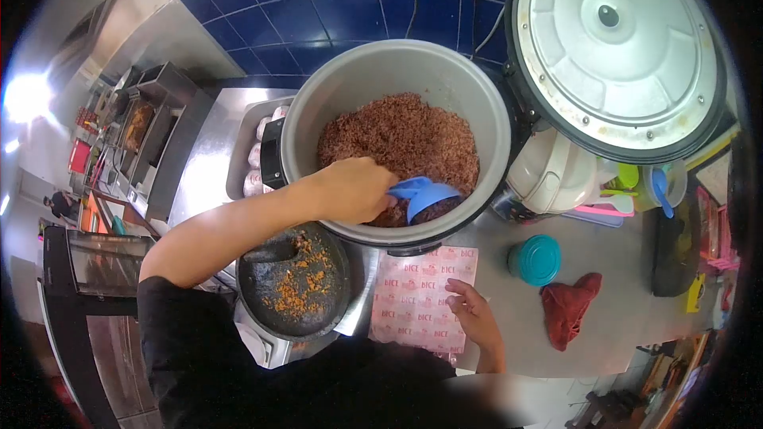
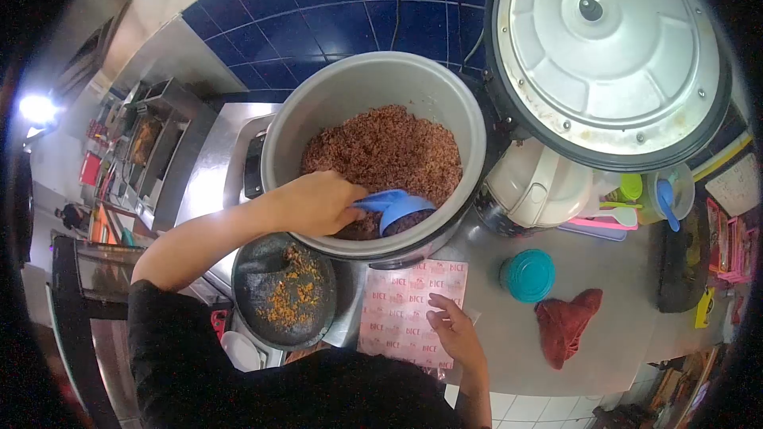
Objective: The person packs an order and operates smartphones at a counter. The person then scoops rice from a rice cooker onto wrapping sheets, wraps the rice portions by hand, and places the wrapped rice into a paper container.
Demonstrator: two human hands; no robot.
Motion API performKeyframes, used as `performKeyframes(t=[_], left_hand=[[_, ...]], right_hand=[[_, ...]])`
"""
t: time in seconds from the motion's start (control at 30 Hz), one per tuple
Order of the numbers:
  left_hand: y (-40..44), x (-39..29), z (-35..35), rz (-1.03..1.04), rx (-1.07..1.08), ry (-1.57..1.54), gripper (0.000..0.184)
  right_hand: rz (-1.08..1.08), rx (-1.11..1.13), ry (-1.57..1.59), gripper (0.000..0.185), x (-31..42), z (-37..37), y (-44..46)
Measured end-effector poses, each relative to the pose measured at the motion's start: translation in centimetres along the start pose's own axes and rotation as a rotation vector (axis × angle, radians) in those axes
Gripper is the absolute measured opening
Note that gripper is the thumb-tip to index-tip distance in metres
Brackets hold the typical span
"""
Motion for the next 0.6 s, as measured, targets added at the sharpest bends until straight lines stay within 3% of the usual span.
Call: performKeyframes(t=[0.13, 0.2, 0.33, 0.4, 0.47, 0.6], left_hand=[[-0.5, 2.7, -1.8, 0.063, 0.114, -0.154, 0.025], [-0.3, 3.7, -2.9, -0.002, 0.208, -0.269, 0.031], [1.4, 5.4, -3.8, -0.372, 0.355, -0.467, 0.037], [2.6, 6.5, -3.2, -0.376, 0.277, -0.478, 0.037], [4.1, 8.0, -2.5, -0.27, 0.018, -0.277, 0.038], [6.6, 9.0, -1.5, -0.21, 0.009, -0.299, 0.038]], right_hand=[[-0.021, 0.005, -0.018, 0.042, -1.0, -0.2, 0.3], [0.005, 0.002, -0.012, 0.043, -0.4, -0.4, 0.4], [0.079, -0.017, 0.031, 0.044, -0.8, -1.2, 0.6], [0.085, -0.043, 0.017, 0.043, -1.8, -1.6, 0.7], [0.082, -0.071, 0.0, 0.042, -2.0, -1.9, 0.6], [0.074, -0.082, 0.008, 0.043, -1.9, -2.5, -0.1]])
Point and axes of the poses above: each hand's wrist, its own y-axis towards the middle knuckle, its own z-axis out of the palm, x = y × z, the point moved 1 cm from there along y, towards the middle knuckle, and after that the axes turned 2 degrees about z, right-handed, at the moved point
